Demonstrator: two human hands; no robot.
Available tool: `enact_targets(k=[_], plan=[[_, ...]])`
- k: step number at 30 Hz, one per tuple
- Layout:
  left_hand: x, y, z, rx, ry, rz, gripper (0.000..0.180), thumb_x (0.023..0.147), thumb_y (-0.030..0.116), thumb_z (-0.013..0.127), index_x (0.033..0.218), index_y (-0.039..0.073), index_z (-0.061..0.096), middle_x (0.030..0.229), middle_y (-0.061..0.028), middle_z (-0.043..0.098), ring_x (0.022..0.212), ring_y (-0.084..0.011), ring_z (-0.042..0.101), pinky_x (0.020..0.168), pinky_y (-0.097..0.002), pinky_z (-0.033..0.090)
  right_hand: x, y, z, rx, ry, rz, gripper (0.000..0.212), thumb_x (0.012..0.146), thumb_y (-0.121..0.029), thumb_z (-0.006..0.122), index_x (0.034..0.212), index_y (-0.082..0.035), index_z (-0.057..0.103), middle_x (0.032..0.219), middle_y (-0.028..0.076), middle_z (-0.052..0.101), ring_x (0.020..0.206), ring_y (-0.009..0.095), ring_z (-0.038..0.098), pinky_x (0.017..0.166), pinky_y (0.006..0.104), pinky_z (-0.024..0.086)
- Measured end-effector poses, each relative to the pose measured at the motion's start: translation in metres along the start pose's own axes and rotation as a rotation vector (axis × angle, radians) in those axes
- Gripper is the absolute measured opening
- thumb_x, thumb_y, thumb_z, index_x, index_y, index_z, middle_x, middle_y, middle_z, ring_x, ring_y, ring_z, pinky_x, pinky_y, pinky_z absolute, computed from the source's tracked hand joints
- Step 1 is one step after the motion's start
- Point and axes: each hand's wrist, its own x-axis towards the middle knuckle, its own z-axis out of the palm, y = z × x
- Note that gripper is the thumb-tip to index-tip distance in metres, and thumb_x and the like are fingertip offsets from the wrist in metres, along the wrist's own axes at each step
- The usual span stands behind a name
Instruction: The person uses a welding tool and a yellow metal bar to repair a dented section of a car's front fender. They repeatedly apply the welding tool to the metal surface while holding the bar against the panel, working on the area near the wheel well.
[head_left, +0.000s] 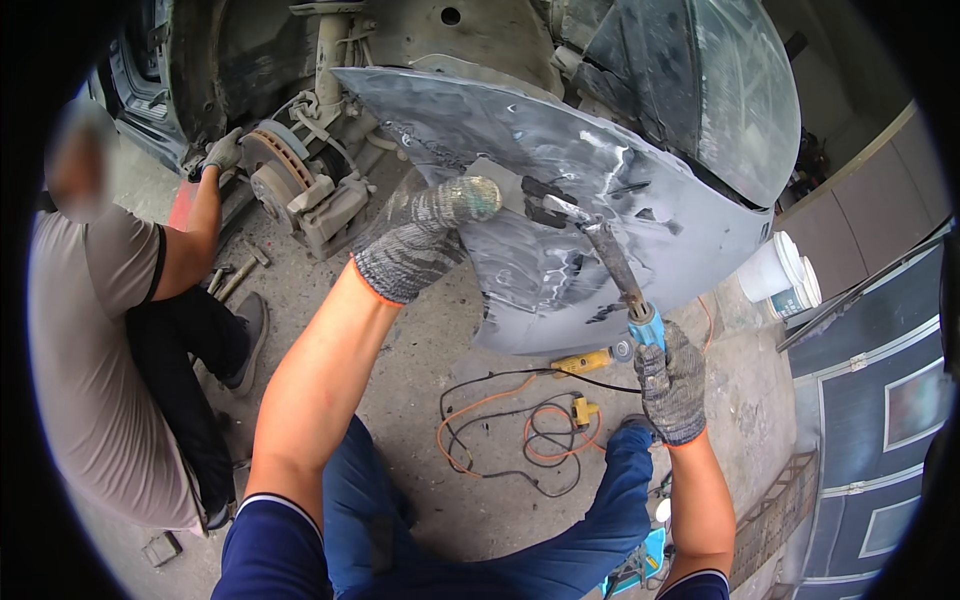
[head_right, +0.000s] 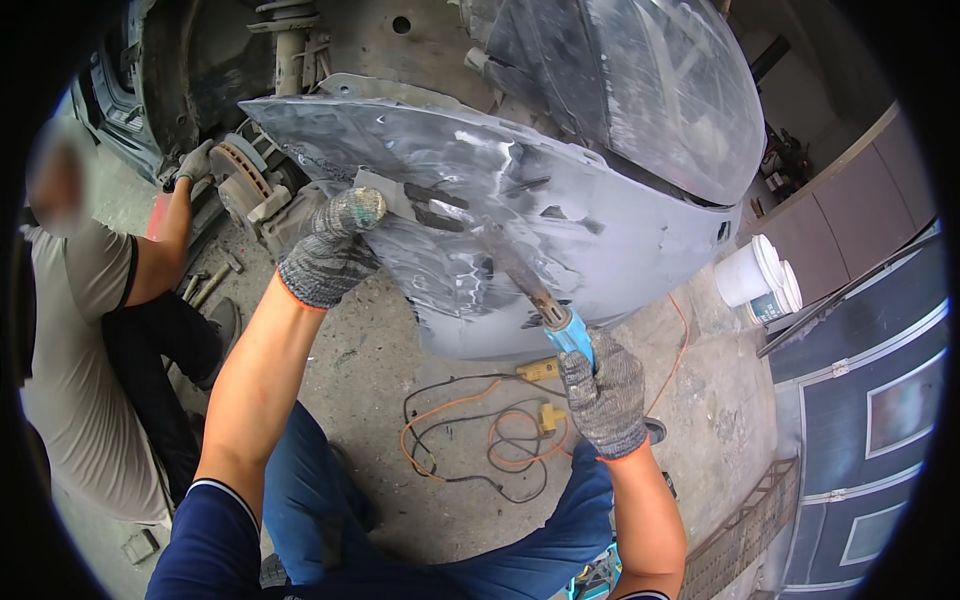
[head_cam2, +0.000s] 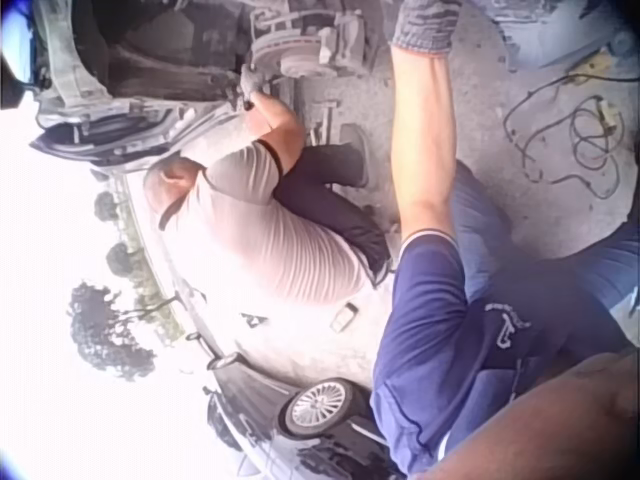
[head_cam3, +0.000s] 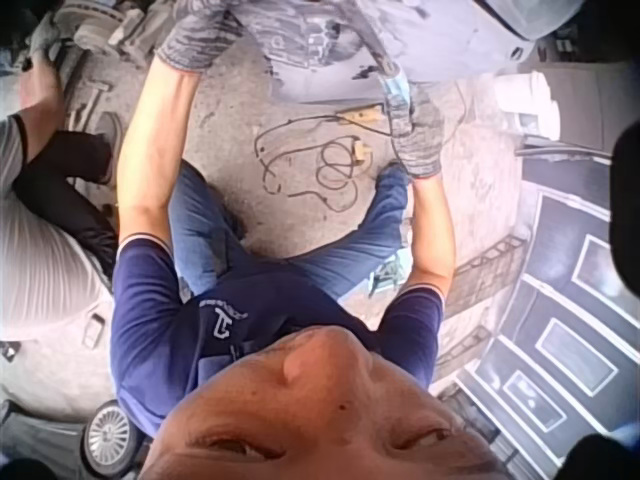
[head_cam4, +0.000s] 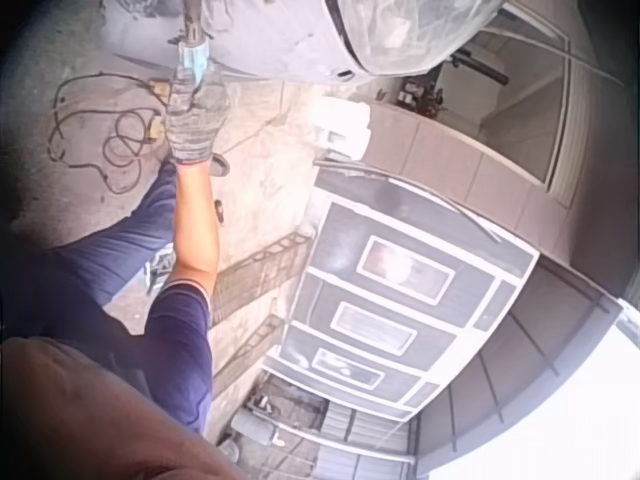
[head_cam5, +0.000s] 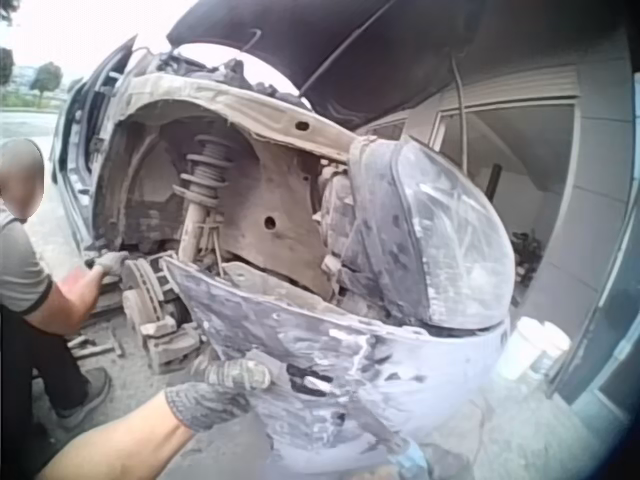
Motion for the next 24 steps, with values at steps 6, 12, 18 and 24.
enact_targets(k=[6, 12, 18, 24], plan=[[-0.007, 0.009, 0.015, -0.005, -0.049, 0.054, 0.049, 0.069, 0.021, 0.078, 0.110, 0.005, 0.058, 0.099, -0.0099, 0.064, 0.092, -0.0242, 0.064, 0.083, -0.0404, 0.056, 0.005, -0.008, 0.005, 0.031, 0.067, -0.087, 0.030, 0.089, -0.031, 0.059, 0.101, -0.004, 0.062, 0.073, 0.013, 0.063, 0.067, 0.030, 0.062, 0.062, 0.0384, 0.048], [-0.007, 0.007, 0.011, 0.005, -0.010, 0.031, 0.051, 0.069, 0.022, 0.078, 0.112, 0.005, 0.057, 0.101, -0.0102, 0.063, 0.093, -0.0251, 0.064, 0.084, -0.0404, 0.055, 0.003, 0.000, 0.006, -0.016, 0.071, -0.110, 0.030, 0.088, -0.030, 0.060, 0.100, -0.003, 0.062, 0.073, 0.014, 0.062, 0.068, 0.030, 0.062, 0.062, 0.0387, 0.048], [-0.004, 0.004, 0.013, 0.027, -0.033, 0.071, 0.059, 0.068, 0.027, 0.078, 0.116, 0.002, 0.053, 0.106, -0.0114, 0.062, 0.095, -0.0268, 0.063, 0.086, -0.0412, 0.054, 0.005, 0.002, 0.007, 0.009, 0.063, -0.105, 0.030, 0.089, -0.031, 0.059, 0.100, -0.003, 0.062, 0.073, 0.015, 0.062, 0.068, 0.031, 0.062, 0.062, 0.0391, 0.048], [0.007, -0.002, 0.002, 0.052, -0.082, 0.002, 0.061, 0.066, 0.034, 0.078, 0.111, -0.001, 0.055, 0.103, -0.0135, 0.062, 0.094, -0.0289, 0.063, 0.086, -0.0422, 0.055, 0.001, 0.007, 0.008, 0.041, 0.054, -0.055, 0.030, 0.088, -0.030, 0.060, 0.101, -0.003, 0.062, 0.074, 0.016, 0.062, 0.069, 0.032, 0.062, 0.062, 0.0386, 0.048]])
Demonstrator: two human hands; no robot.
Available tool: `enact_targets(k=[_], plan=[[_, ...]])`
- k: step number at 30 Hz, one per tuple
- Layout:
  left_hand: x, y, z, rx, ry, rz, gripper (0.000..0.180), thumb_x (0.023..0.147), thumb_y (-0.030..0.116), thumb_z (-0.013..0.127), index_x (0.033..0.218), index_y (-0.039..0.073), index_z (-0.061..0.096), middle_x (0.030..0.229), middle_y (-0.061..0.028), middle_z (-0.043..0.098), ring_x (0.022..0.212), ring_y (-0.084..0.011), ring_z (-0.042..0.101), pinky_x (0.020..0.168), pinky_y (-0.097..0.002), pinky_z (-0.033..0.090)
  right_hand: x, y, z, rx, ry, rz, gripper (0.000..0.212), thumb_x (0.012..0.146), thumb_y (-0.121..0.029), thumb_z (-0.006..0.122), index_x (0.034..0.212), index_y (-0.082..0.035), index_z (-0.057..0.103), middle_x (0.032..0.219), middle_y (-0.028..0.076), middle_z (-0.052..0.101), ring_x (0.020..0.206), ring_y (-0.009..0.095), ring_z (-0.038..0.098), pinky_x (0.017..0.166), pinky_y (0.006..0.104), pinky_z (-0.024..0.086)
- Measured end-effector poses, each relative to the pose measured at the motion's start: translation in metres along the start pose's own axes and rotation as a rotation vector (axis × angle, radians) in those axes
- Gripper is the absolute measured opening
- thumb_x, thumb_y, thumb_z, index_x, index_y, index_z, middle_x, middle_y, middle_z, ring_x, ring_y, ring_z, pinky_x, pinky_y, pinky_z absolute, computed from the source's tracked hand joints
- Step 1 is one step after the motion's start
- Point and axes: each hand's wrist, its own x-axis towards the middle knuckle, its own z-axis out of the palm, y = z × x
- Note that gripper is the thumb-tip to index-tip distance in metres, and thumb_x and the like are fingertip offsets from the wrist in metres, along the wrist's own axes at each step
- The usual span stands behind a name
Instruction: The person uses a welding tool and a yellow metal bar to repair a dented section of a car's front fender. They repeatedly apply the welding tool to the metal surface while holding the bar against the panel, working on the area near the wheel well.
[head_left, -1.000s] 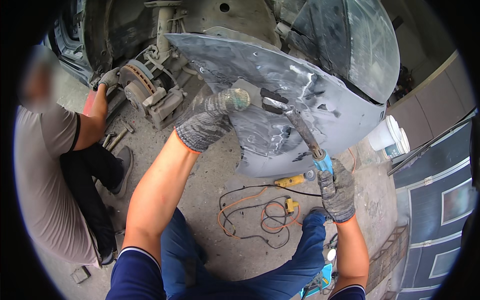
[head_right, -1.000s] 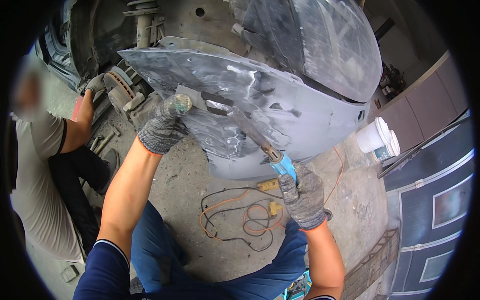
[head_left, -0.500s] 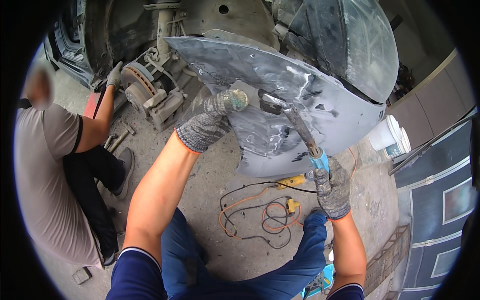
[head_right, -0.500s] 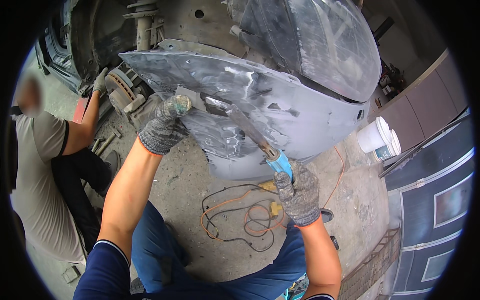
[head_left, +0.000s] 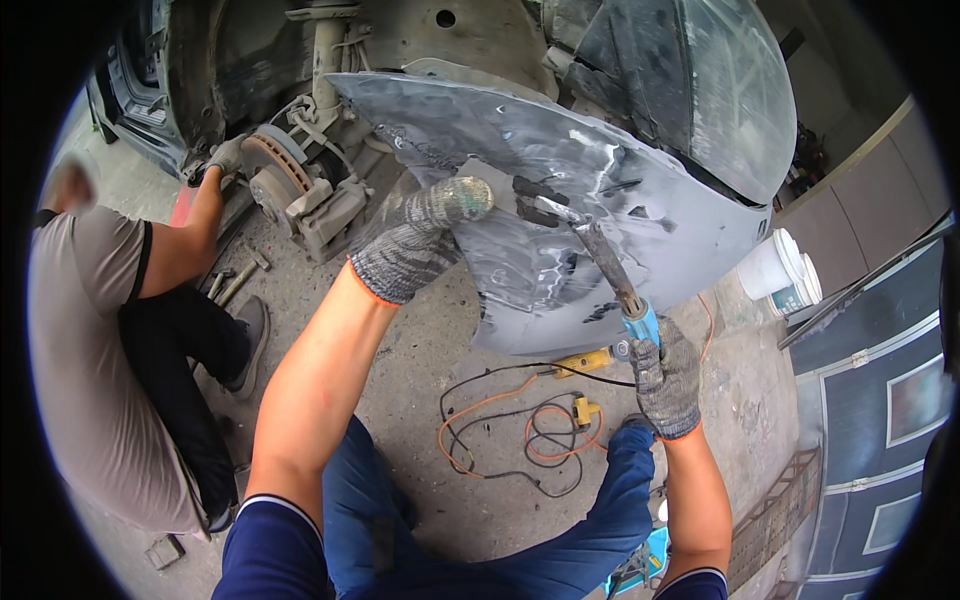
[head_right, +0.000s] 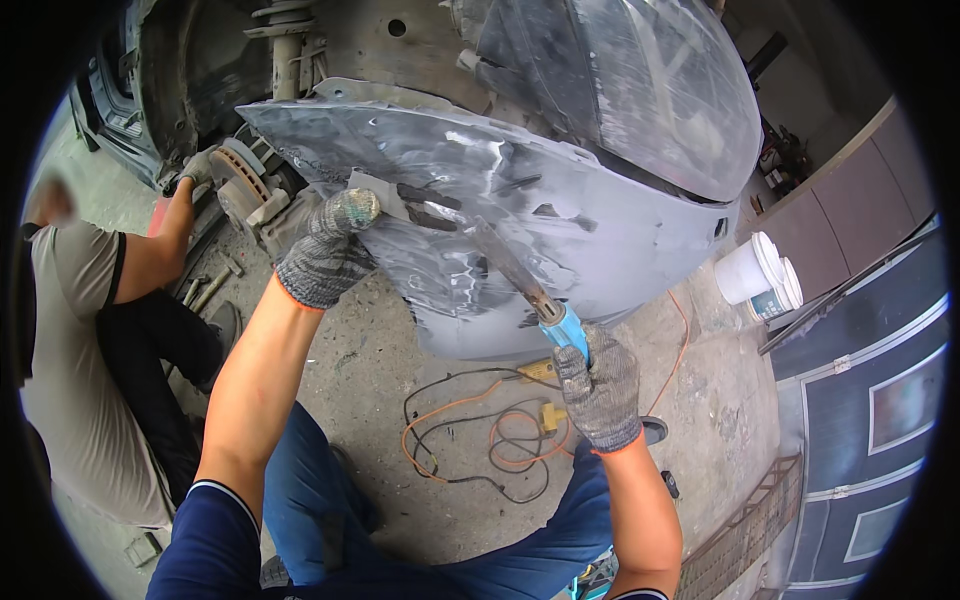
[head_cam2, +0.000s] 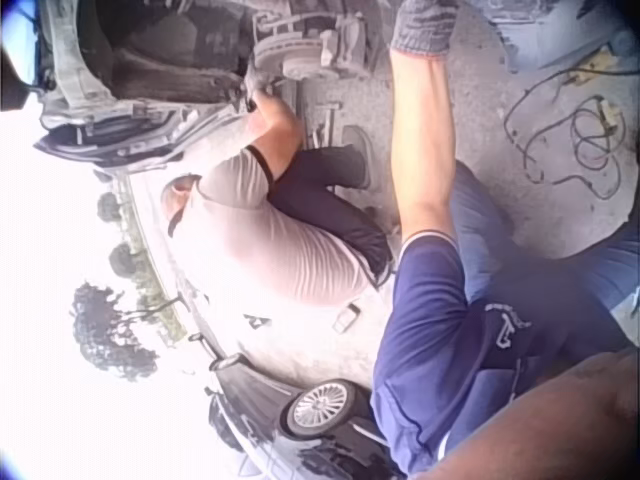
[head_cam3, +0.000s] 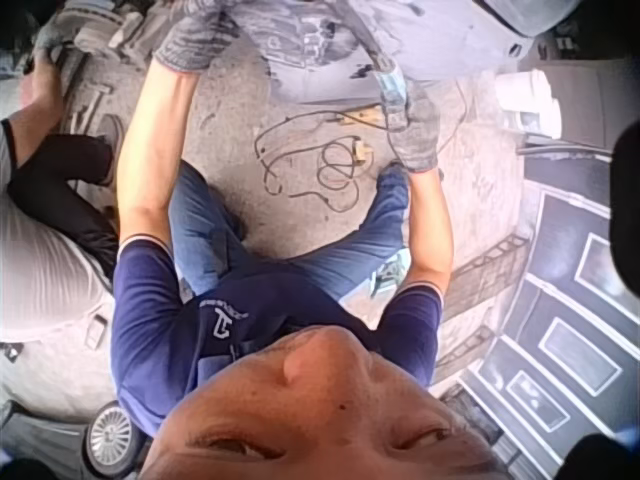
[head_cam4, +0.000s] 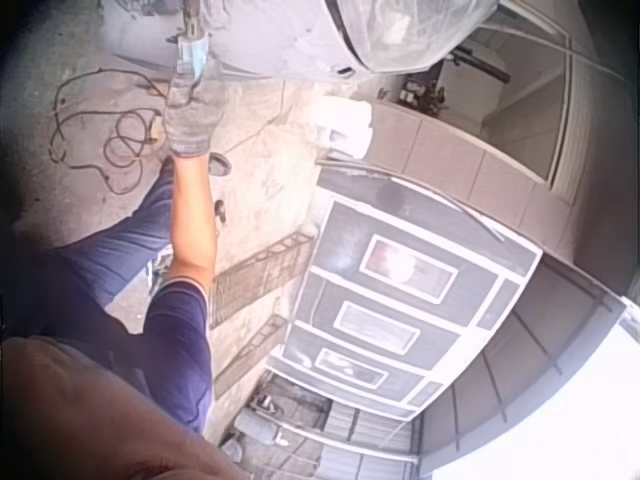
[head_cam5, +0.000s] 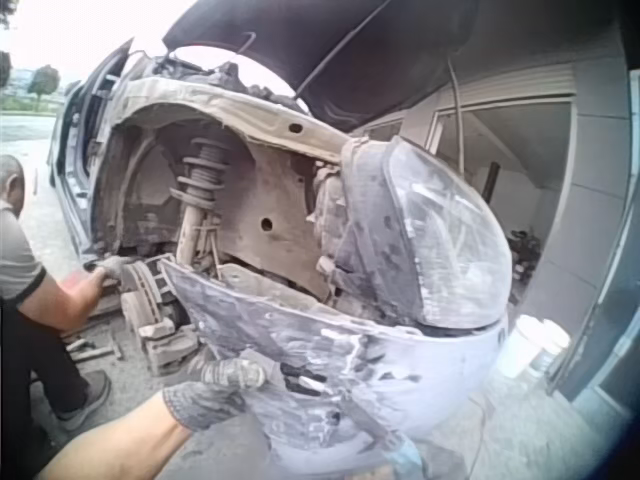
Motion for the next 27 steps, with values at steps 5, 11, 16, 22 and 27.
enact_targets(k=[5, 11, 16, 22, 27], plan=[[-0.001, 0.006, 0.005, 0.068, -0.019, 0.055, 0.050, 0.064, 0.037, 0.079, 0.093, 0.000, 0.062, 0.091, -0.0121, 0.063, 0.087, -0.0266, 0.064, 0.083, -0.0427, 0.055, 0.003, -0.003, -0.002, -0.040, 0.013, -0.049, 0.030, 0.088, -0.031, 0.060, 0.100, -0.003, 0.063, 0.074, 0.017, 0.062, 0.069, 0.033, 0.062, 0.063, 0.0387, 0.049], [-0.002, 0.002, 0.001, 0.058, 0.050, 0.068, 0.052, 0.064, 0.036, 0.080, 0.097, 0.000, 0.061, 0.096, -0.0134, 0.063, 0.091, -0.0274, 0.063, 0.084, -0.0424, 0.055, 0.007, -0.005, -0.009, -0.088, 0.025, -0.070, 0.032, 0.088, -0.032, 0.061, 0.100, -0.003, 0.063, 0.073, 0.017, 0.061, 0.068, 0.032, 0.061, 0.063, 0.0389, 0.049], [-0.003, 0.002, 0.003, 0.011, 0.035, 0.043, 0.066, 0.064, 0.033, 0.080, 0.115, -0.001, 0.054, 0.106, -0.0161, 0.061, 0.097, -0.0306, 0.062, 0.088, -0.0444, 0.054, 0.013, -0.014, -0.018, -0.087, 0.014, -0.048, 0.033, 0.088, -0.032, 0.061, 0.101, -0.002, 0.062, 0.072, 0.017, 0.061, 0.066, 0.032, 0.061, 0.062, 0.0391, 0.048], [-0.005, 0.006, 0.004, 0.025, 0.033, 0.040, 0.076, 0.064, 0.031, 0.081, 0.124, -0.002, 0.049, 0.113, -0.0178, 0.060, 0.102, -0.0322, 0.061, 0.089, -0.0458, 0.053, 0.016, -0.022, -0.026, -0.137, -0.017, -0.057, 0.033, 0.088, -0.032, 0.061, 0.100, -0.002, 0.062, 0.071, 0.016, 0.061, 0.066, 0.032, 0.061, 0.061, 0.0394, 0.048], [-0.007, 0.008, 0.007, 0.044, 0.053, 0.032, 0.075, 0.063, 0.032, 0.081, 0.122, -0.002, 0.051, 0.113, -0.0178, 0.060, 0.102, -0.0321, 0.062, 0.089, -0.0456, 0.053, 0.017, -0.023, -0.028, -0.157, -0.024, -0.049, 0.032, 0.088, -0.031, 0.061, 0.100, -0.001, 0.062, 0.071, 0.017, 0.061, 0.066, 0.032, 0.062, 0.062, 0.0390, 0.048]])
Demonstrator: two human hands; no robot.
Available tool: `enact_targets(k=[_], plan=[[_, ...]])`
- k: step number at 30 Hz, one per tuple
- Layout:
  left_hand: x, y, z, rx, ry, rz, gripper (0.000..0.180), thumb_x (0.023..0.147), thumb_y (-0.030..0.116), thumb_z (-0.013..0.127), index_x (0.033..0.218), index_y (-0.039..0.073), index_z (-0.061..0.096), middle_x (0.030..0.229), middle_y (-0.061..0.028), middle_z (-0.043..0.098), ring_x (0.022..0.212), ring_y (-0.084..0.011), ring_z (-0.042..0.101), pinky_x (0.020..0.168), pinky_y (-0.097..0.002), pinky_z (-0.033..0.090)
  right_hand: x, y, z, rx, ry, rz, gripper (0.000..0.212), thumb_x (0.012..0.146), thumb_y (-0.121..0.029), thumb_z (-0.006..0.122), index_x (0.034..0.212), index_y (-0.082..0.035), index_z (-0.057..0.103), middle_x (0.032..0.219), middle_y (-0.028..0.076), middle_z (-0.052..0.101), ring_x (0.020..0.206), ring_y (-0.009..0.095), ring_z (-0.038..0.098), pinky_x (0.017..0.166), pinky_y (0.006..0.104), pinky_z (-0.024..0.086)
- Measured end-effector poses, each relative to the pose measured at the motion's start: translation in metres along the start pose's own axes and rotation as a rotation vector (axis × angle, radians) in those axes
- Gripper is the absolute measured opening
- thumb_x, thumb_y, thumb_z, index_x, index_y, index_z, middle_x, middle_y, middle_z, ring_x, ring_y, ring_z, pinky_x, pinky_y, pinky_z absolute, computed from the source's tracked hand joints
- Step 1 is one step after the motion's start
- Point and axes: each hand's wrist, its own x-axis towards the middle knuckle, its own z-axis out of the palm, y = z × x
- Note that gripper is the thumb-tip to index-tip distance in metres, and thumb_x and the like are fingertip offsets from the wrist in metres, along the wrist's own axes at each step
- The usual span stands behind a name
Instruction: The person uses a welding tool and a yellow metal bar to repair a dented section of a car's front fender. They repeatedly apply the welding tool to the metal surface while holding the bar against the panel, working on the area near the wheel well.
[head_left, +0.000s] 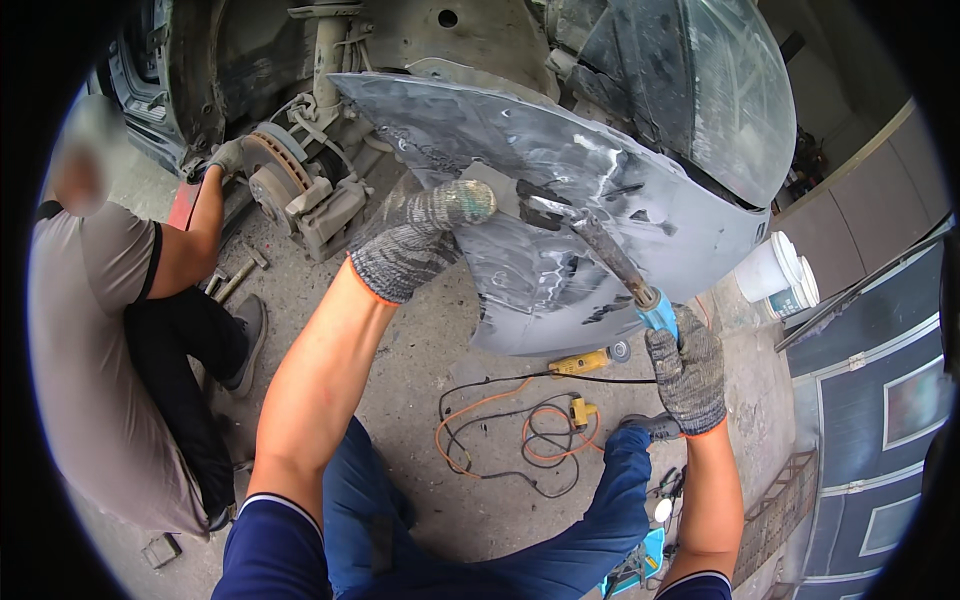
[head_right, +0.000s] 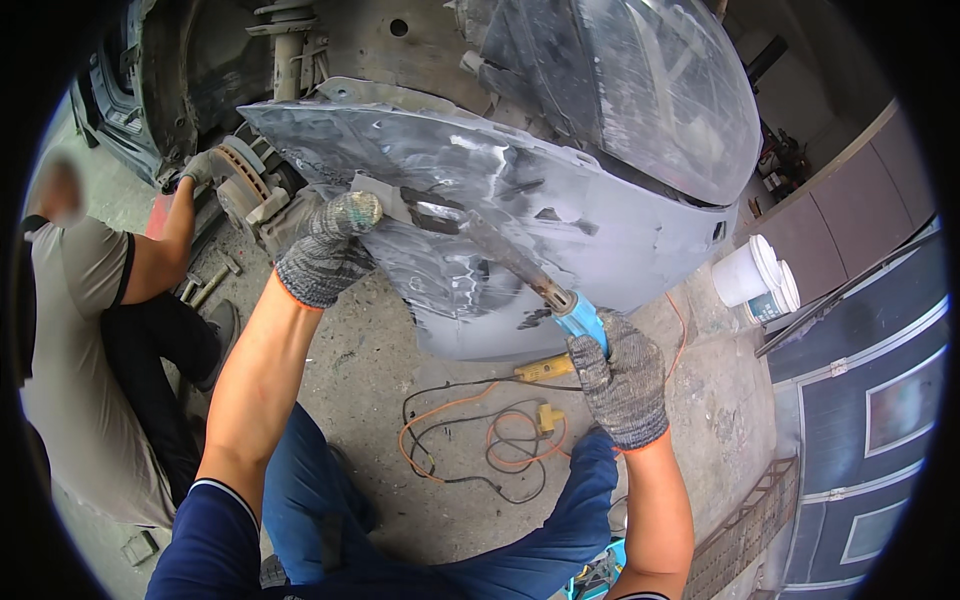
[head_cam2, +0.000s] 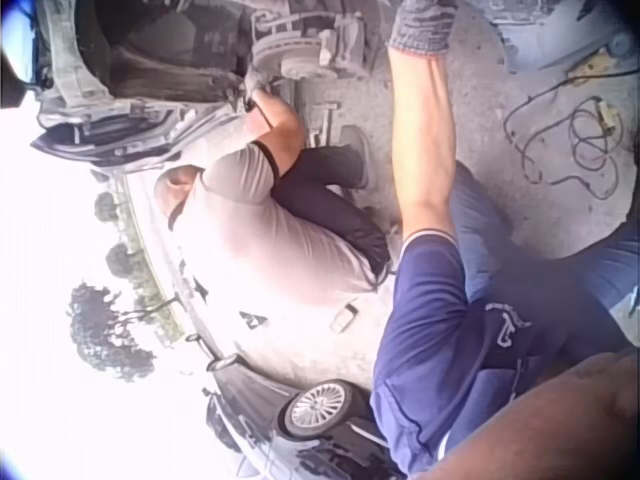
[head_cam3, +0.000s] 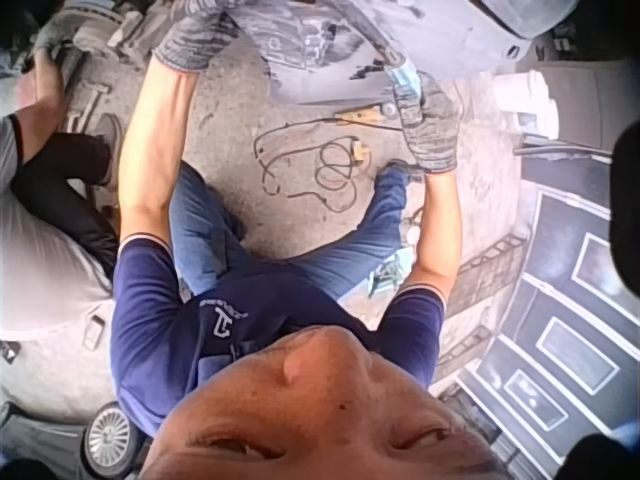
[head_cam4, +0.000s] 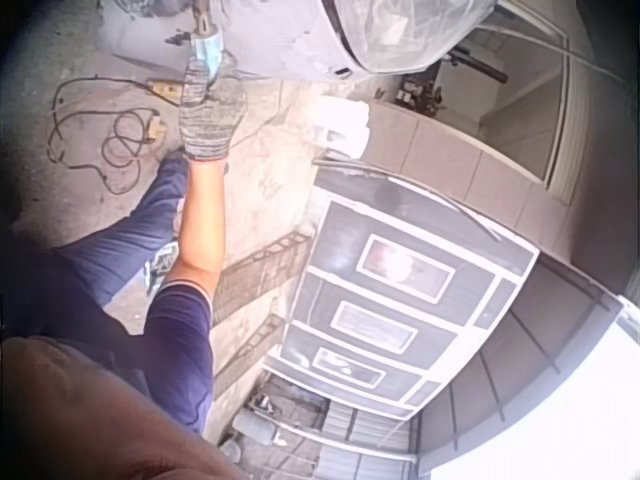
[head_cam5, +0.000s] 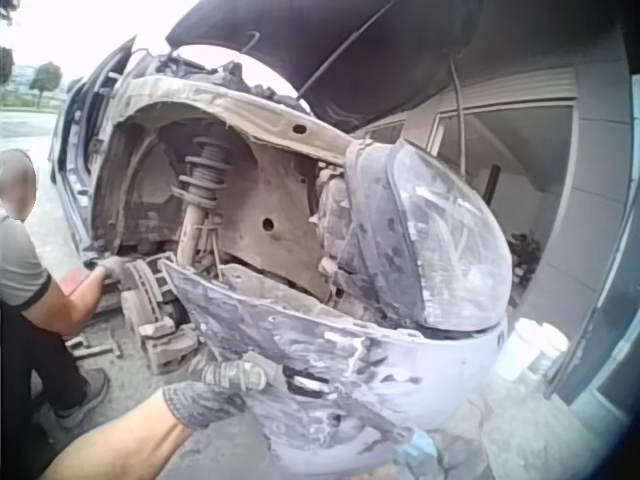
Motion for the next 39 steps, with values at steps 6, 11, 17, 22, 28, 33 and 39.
enact_targets(k=[6, 11, 17, 22, 28, 33, 39], plan=[[0.002, -0.002, -0.003, 0.008, -0.041, -0.007, 0.076, 0.062, 0.035, 0.082, 0.121, -0.002, 0.052, 0.113, -0.0180, 0.061, 0.102, -0.0320, 0.062, 0.090, -0.0452, 0.053, -0.003, 0.005, 0.005, 0.069, 0.000, -0.003, 0.031, 0.088, -0.030, 0.060, 0.101, -0.001, 0.062, 0.074, 0.016, 0.062, 0.068, 0.031, 0.062, 0.063, 0.0367, 0.048], [0.003, -0.001, 0.000, -0.036, -0.092, 0.009, 0.078, 0.062, 0.035, 0.082, 0.123, -0.002, 0.050, 0.113, -0.0179, 0.061, 0.102, -0.0320, 0.062, 0.091, -0.0444, 0.052, -0.008, 0.013, 0.007, 0.141, -0.023, 0.031, 0.030, 0.089, -0.028, 0.058, 0.102, -0.001, 0.062, 0.074, 0.014, 0.062, 0.066, 0.027, 0.060, 0.062, 0.0354, 0.048], [0.000, -0.001, 0.002, -0.177, -0.049, 0.033, 0.049, 0.069, 0.013, 0.077, 0.113, 0.000, 0.057, 0.101, -0.0119, 0.064, 0.091, -0.0257, 0.064, 0.081, -0.0381, 0.056, -0.006, 0.009, 0.002, 0.098, -0.038, 0.018, 0.033, 0.088, -0.031, 0.061, 0.102, -0.001, 0.063, 0.077, 0.016, 0.064, 0.070, 0.031, 0.062, 0.066, 0.0378, 0.049], [-0.002, -0.001, -0.002, -0.144, 0.017, -0.037, 0.051, 0.069, 0.014, 0.078, 0.113, 0.000, 0.057, 0.102, -0.0118, 0.063, 0.090, -0.0255, 0.064, 0.081, -0.0380, 0.057, -0.003, 0.001, -0.002, 0.101, -0.060, 0.066, 0.034, 0.087, -0.032, 0.063, 0.101, -0.001, 0.062, 0.075, 0.016, 0.063, 0.069, 0.030, 0.062, 0.065, 0.0378, 0.049], [0.003, -0.001, -0.002, -0.151, -0.088, 0.025, 0.052, 0.069, 0.015, 0.078, 0.114, 0.000, 0.056, 0.101, -0.0128, 0.063, 0.089, -0.0256, 0.065, 0.079, -0.0405, 0.057, 0.004, -0.009, -0.015, 0.011, -0.062, 0.001, 0.028, 0.089, -0.026, 0.058, 0.103, -0.001, 0.060, 0.073, 0.015, 0.060, 0.067, 0.029, 0.059, 0.063, 0.0375, 0.046], [0.006, -0.004, -0.004, -0.159, -0.088, 0.031, 0.051, 0.070, 0.014, 0.077, 0.114, 0.000, 0.056, 0.102, -0.0131, 0.064, 0.089, -0.0259, 0.065, 0.079, -0.0396, 0.057, 0.008, -0.010, -0.024, -0.048, -0.039, -0.027, 0.030, 0.089, -0.027, 0.059, 0.101, 0.000, 0.060, 0.075, 0.017, 0.060, 0.069, 0.031, 0.059, 0.065, 0.0392, 0.047], [0.006, -0.005, -0.007, -0.159, -0.069, -0.015, 0.050, 0.070, 0.012, 0.075, 0.115, 0.000, 0.056, 0.103, -0.0135, 0.064, 0.090, -0.0261, 0.065, 0.079, -0.0385, 0.057, 0.009, -0.019, -0.030, -0.040, -0.053, 0.001, 0.031, 0.088, -0.027, 0.060, 0.101, 0.001, 0.060, 0.074, 0.017, 0.061, 0.068, 0.031, 0.059, 0.064, 0.0390, 0.047]])
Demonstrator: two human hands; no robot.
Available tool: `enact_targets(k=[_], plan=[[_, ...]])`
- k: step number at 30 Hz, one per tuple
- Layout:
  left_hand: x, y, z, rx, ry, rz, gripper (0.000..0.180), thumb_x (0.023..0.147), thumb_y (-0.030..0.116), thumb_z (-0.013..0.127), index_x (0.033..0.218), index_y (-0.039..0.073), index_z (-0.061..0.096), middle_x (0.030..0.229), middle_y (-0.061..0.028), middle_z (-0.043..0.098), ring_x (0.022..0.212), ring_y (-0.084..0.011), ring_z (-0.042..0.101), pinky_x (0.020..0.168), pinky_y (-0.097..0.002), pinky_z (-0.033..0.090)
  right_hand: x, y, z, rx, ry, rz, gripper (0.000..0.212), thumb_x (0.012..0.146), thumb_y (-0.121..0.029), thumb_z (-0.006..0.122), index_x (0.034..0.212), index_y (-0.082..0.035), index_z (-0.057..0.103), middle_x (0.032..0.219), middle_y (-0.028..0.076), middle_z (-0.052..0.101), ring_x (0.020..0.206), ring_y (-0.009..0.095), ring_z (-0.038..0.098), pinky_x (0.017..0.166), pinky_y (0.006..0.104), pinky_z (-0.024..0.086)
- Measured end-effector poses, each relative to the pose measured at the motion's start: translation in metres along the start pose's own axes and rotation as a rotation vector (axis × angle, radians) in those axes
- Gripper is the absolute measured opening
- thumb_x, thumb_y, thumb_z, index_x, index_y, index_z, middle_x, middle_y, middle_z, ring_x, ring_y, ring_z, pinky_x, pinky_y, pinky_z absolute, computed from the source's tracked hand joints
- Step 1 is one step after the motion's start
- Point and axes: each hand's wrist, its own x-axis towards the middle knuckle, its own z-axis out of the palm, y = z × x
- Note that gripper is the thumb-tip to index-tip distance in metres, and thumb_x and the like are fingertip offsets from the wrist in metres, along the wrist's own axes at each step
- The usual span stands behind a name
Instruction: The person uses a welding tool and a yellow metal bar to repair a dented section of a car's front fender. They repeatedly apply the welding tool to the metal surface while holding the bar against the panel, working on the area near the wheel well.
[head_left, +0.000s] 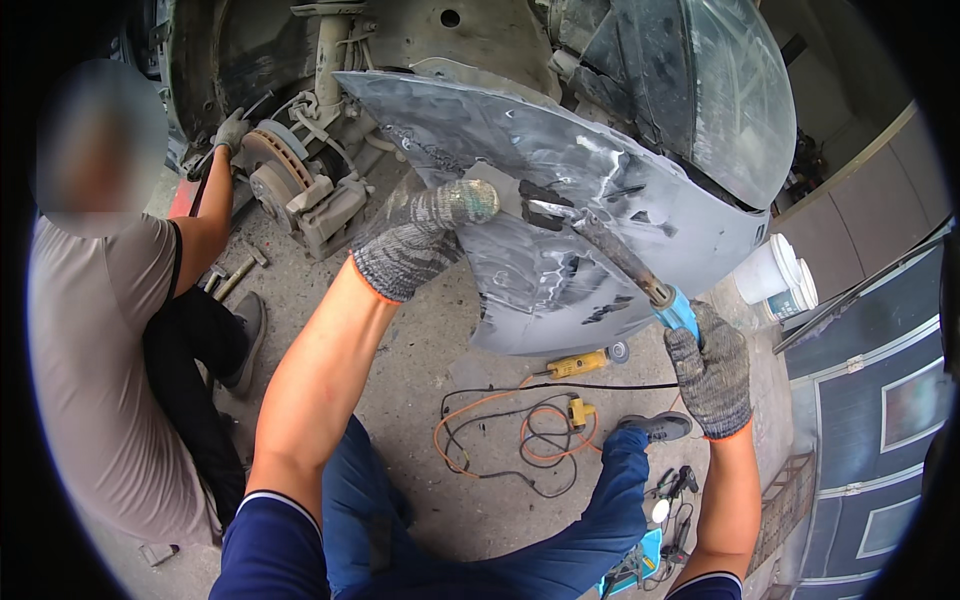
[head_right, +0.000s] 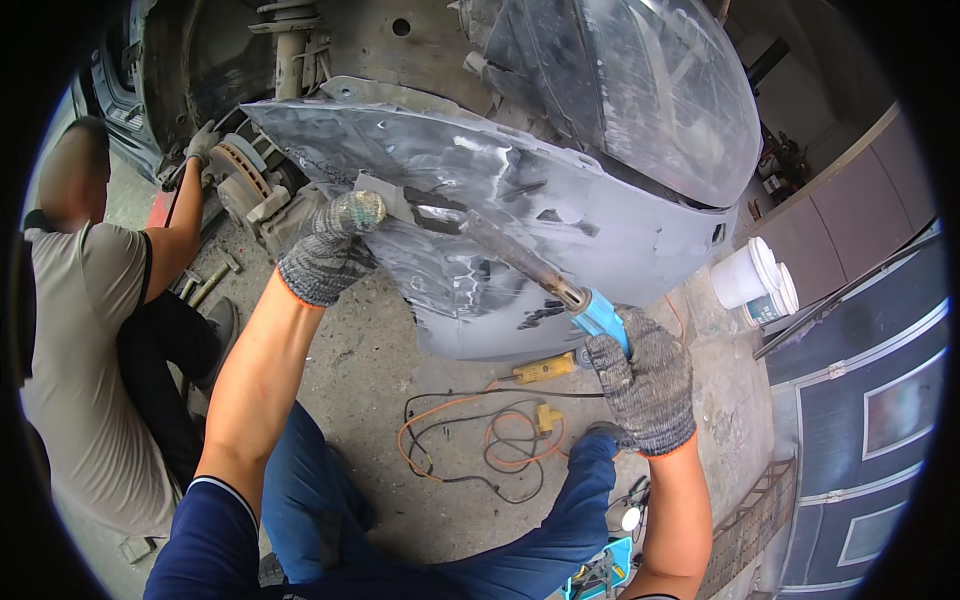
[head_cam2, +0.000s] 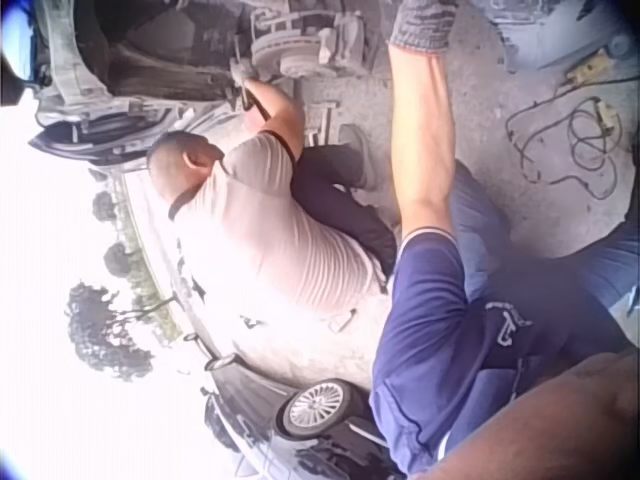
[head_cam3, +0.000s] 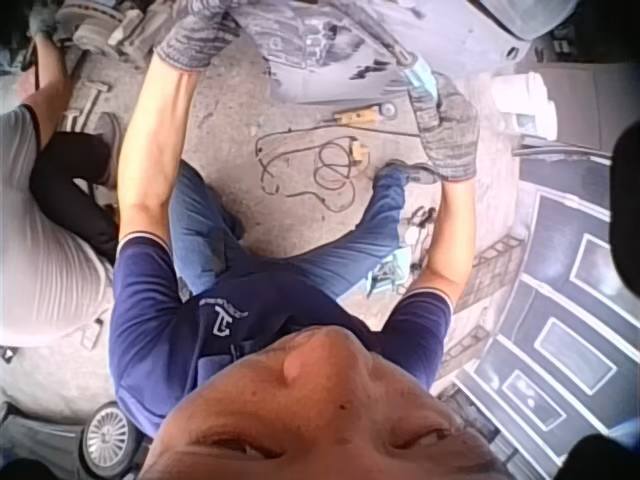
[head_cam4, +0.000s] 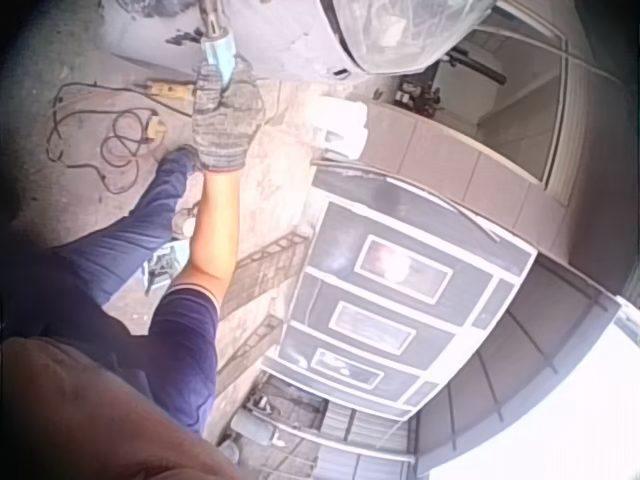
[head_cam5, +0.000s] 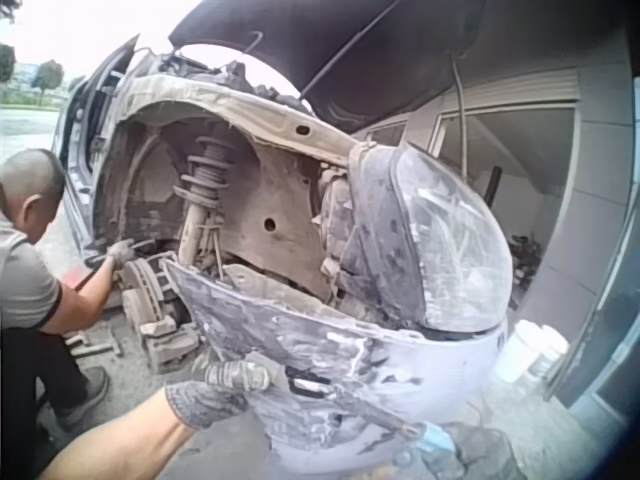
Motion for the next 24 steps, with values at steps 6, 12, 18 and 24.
enact_targets(k=[6, 12, 18, 24], plan=[[-0.002, 0.002, 0.004, 0.010, 0.015, 0.018, 0.052, 0.069, 0.013, 0.076, 0.116, 0.000, 0.056, 0.104, -0.0137, 0.064, 0.091, -0.0264, 0.065, 0.080, -0.0390, 0.057, -0.002, -0.002, -0.001, -0.027, 0.012, 0.002, 0.030, 0.088, -0.027, 0.060, 0.101, 0.001, 0.061, 0.073, 0.017, 0.061, 0.066, 0.030, 0.060, 0.063, 0.0380, 0.048], [-0.002, 0.001, 0.001, 0.017, 0.005, 0.017, 0.057, 0.068, 0.015, 0.079, 0.117, -0.001, 0.055, 0.106, -0.0145, 0.063, 0.093, -0.0274, 0.065, 0.081, -0.0390, 0.057, -0.004, -0.006, -0.001, -0.046, 0.009, 0.020, 0.029, 0.088, -0.027, 0.060, 0.101, 0.000, 0.061, 0.072, 0.016, 0.061, 0.066, 0.029, 0.060, 0.063, 0.0376, 0.048], [-0.001, 0.003, 0.000, 0.043, -0.027, 0.018, 0.059, 0.068, 0.017, 0.079, 0.119, -0.001, 0.055, 0.107, -0.0142, 0.063, 0.096, -0.0268, 0.064, 0.084, -0.0386, 0.055, -0.008, 0.002, 0.007, -0.010, 0.060, 0.003, 0.028, 0.089, -0.025, 0.059, 0.102, -0.001, 0.061, 0.072, 0.015, 0.060, 0.065, 0.029, 0.060, 0.062, 0.0372, 0.047], [0.000, 0.001, -0.005, 0.059, -0.034, 0.044, 0.058, 0.068, 0.017, 0.079, 0.118, 0.000, 0.055, 0.107, -0.0136, 0.062, 0.095, -0.0259, 0.063, 0.084, -0.0382, 0.055, -0.009, 0.004, 0.009, -0.019, 0.001, 0.039, 0.032, 0.088, -0.030, 0.062, 0.102, -0.002, 0.062, 0.076, 0.015, 0.064, 0.069, 0.029, 0.063, 0.065, 0.0372, 0.050]])
